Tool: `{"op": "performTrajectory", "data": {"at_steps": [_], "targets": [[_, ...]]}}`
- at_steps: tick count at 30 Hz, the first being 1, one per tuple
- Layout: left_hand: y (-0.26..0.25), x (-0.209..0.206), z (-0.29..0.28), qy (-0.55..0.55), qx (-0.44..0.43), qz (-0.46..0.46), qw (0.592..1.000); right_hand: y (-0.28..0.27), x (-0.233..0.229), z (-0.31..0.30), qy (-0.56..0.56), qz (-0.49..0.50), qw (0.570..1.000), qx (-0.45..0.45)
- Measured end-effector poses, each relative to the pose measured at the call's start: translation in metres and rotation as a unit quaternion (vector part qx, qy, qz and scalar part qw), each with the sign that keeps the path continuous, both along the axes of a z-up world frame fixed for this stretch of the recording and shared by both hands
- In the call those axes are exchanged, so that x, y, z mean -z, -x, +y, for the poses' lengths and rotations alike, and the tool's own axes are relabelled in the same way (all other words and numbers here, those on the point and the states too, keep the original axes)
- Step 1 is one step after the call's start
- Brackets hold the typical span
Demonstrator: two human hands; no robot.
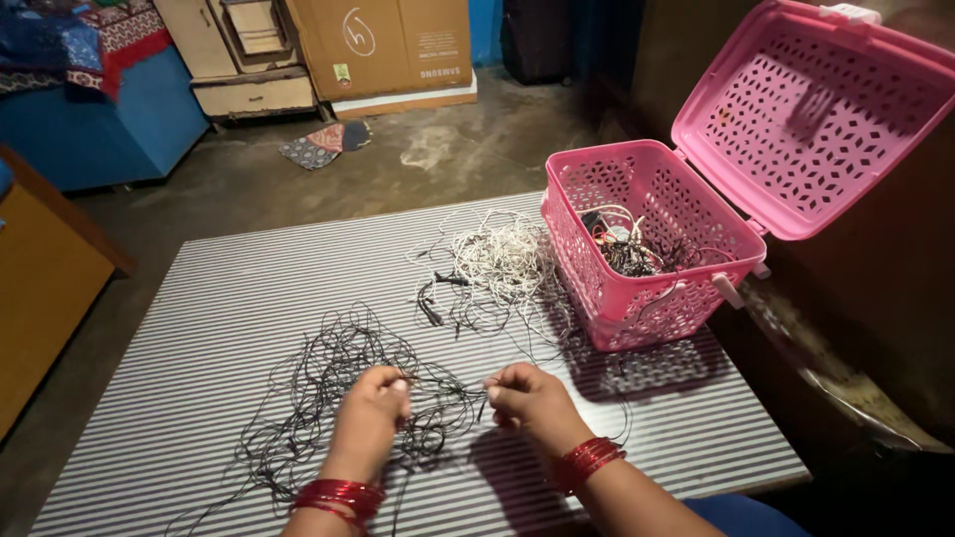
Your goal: The person untangles a large pile of black and white wires on a striped mat. They pick up tangled sections, separate the strands by hand, and place the untangled wires into a pink plastic basket.
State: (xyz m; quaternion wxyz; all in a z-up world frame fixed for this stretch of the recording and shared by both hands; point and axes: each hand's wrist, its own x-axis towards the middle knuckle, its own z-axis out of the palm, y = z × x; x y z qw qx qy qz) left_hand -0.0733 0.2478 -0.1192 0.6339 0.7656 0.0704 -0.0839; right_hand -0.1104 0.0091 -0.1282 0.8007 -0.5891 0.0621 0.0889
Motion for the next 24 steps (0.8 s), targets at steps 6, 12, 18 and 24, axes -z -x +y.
{"op": "performTrajectory", "data": {"at_steps": [6, 12, 18, 24], "targets": [[-0.004, -0.025, 0.026, 0.079, -0.112, -0.109, 0.985, 0.000, -0.009, -0.013, -0.123, 0.018, 0.987, 0.104], [-0.005, -0.081, 0.043, 0.087, -0.220, -0.158, 0.959, -0.003, -0.018, -0.022, -0.219, 0.056, 0.957, 0.184], [-0.016, -0.126, 0.080, 0.156, -0.335, -0.255, 0.894, -0.014, 0.005, -0.036, -0.298, 0.030, 0.927, 0.227], [-0.015, -0.121, 0.108, 0.212, -0.428, -0.281, 0.832, -0.018, 0.020, -0.043, -0.387, -0.017, 0.913, 0.130]]}}
